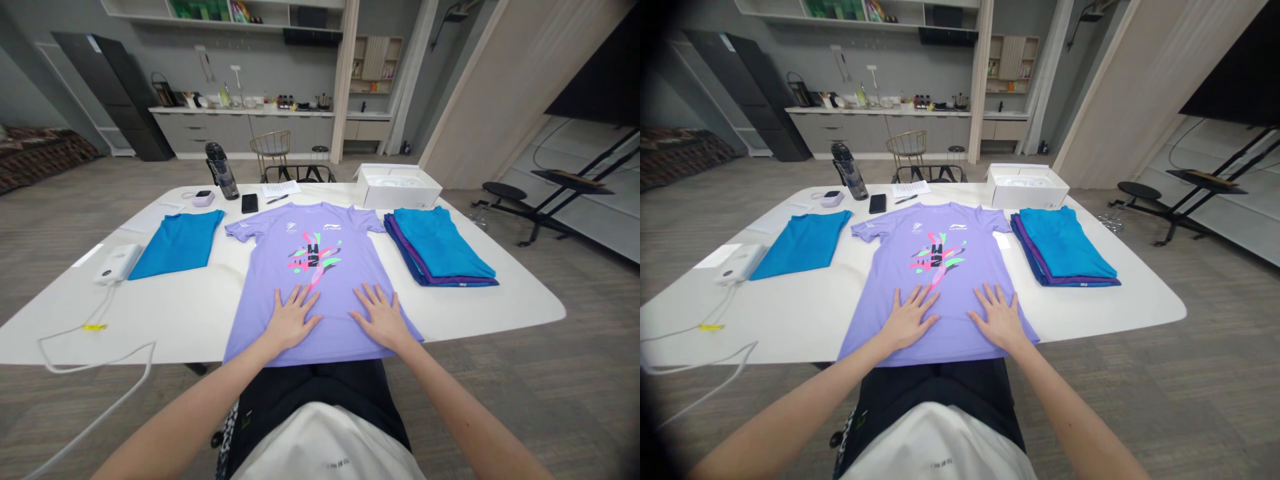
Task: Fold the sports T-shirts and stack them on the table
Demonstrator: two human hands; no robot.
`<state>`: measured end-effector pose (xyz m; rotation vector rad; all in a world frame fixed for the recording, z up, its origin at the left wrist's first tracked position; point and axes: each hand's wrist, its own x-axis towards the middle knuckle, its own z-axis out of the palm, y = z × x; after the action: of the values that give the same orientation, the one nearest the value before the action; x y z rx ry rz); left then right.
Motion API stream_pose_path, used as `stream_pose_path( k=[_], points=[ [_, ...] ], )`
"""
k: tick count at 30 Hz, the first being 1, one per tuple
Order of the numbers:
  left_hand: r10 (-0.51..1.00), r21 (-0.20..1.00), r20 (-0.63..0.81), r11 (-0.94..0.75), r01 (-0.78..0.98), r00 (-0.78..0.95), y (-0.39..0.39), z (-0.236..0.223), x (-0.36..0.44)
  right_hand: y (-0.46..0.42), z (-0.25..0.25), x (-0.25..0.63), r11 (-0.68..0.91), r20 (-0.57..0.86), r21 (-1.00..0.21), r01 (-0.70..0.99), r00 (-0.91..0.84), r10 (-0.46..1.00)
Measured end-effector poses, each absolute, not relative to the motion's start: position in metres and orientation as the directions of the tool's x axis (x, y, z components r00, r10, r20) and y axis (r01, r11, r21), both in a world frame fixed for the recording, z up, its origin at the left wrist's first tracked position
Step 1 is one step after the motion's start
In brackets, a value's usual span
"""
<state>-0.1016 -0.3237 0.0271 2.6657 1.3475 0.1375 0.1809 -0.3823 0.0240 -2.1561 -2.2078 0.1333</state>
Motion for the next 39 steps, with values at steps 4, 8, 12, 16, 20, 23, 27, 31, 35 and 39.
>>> stream_pose_path(
  k=[4, 8, 12, 16, 20, 23, 27, 31, 35, 39],
  points=[
    [0.805, 0.181, 0.018, -0.586, 0.79, 0.593, -0.326, 0.026, -0.102, -0.383, 0.026, 0.178, 0.017, -0.056, -0.08, 0.997, -0.022, 0.998],
    [0.795, 0.201, 0.033, -0.599, 0.775, 0.606, -0.325, 0.037, -0.101, -0.377, 0.034, 0.178, 0.0, -0.071, -0.069, 0.998, -0.005, 0.997],
    [0.789, 0.214, 0.097, -0.612, 0.761, 0.607, -0.299, 0.045, -0.091, -0.351, 0.039, 0.177, 0.089, -0.007, -0.102, 0.991, -0.091, 0.996],
    [0.823, 0.22, 0.076, -0.564, 0.796, 0.563, -0.242, 0.04, -0.075, -0.3, 0.033, 0.173, 0.134, -0.02, -0.163, 0.977, -0.139, 0.99],
    [0.862, 0.218, 0.06, -0.503, 0.836, 0.503, -0.175, 0.032, -0.066, -0.233, 0.025, 0.164, 0.116, -0.02, -0.191, 0.975, -0.123, 0.992],
    [0.892, 0.203, 0.065, -0.451, 0.869, 0.448, -0.139, 0.025, -0.064, -0.188, 0.023, 0.159, 0.097, -0.035, -0.189, 0.977, -0.106, 0.994],
    [0.907, 0.195, 0.053, -0.419, 0.887, 0.417, -0.122, 0.012, -0.065, -0.162, 0.018, 0.157, 0.07, -0.054, -0.159, 0.985, -0.079, 0.995],
    [0.906, 0.192, 0.055, -0.423, 0.885, 0.421, -0.12, 0.01, -0.062, -0.159, 0.015, 0.161, 0.075, -0.05, -0.174, 0.982, -0.085, 0.995],
    [0.913, 0.203, 0.094, -0.408, 0.89, 0.397, -0.096, 0.023, -0.05, -0.136, 0.024, 0.176, 0.049, -0.002, -0.161, 0.986, -0.05, 0.999],
    [0.928, 0.211, 0.079, -0.372, 0.904, 0.364, -0.053, 0.026, -0.034, -0.093, 0.033, 0.201, -0.029, 0.004, -0.146, 0.989, 0.03, 1.0]
  ],
)
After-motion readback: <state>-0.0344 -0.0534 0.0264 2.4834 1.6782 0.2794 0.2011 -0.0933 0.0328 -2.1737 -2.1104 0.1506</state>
